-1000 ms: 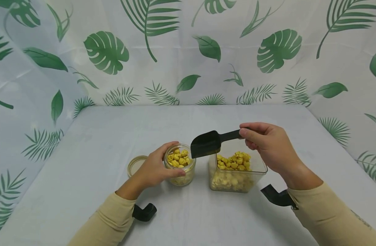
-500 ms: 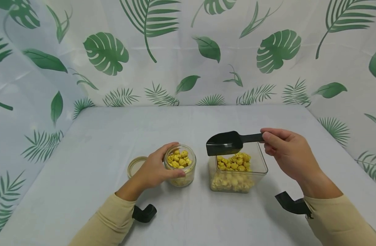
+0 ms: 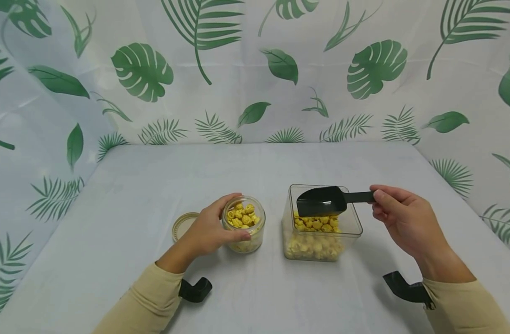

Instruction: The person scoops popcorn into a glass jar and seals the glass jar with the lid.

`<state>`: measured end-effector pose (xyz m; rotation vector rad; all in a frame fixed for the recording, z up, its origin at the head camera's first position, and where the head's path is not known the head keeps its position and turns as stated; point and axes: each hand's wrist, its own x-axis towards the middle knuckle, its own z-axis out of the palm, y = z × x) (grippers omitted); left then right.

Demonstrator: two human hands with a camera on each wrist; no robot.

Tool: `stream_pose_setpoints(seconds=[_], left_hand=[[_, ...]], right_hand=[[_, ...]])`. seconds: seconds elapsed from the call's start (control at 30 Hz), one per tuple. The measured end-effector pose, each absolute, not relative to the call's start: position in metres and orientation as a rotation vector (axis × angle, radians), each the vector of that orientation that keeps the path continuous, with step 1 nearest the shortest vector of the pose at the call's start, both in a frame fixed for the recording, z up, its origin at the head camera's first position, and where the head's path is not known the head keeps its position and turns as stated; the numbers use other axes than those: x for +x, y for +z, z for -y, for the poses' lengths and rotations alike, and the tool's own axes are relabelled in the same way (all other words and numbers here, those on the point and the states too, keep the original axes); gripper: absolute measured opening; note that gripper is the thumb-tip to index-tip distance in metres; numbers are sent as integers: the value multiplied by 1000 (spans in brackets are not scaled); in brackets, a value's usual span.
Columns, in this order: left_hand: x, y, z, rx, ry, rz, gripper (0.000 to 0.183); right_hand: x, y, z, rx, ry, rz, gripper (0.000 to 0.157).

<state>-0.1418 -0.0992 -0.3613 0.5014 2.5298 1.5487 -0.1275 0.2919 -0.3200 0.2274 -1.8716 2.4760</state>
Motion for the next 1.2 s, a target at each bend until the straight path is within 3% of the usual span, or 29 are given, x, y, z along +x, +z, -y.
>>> stream_pose_setpoints(seconds=[0.43,0.67,0.97,1.2], left_hand=[[-142,-362,100,494,1539,-2531,92],[-143,-361,100,512,1524,-2543,94],[-140,-353,109,624,1558,-2576,92],[-131,-346,135,714,1572,-2745,82]], right_hand=[[-127,-321,-288,196,2179,2251,26],[-127,-314,-288,242,1654,2657,22],[-106,-284,-273,154,1121,2771,59],[-86,-269,-225,441,1194,2483,79]])
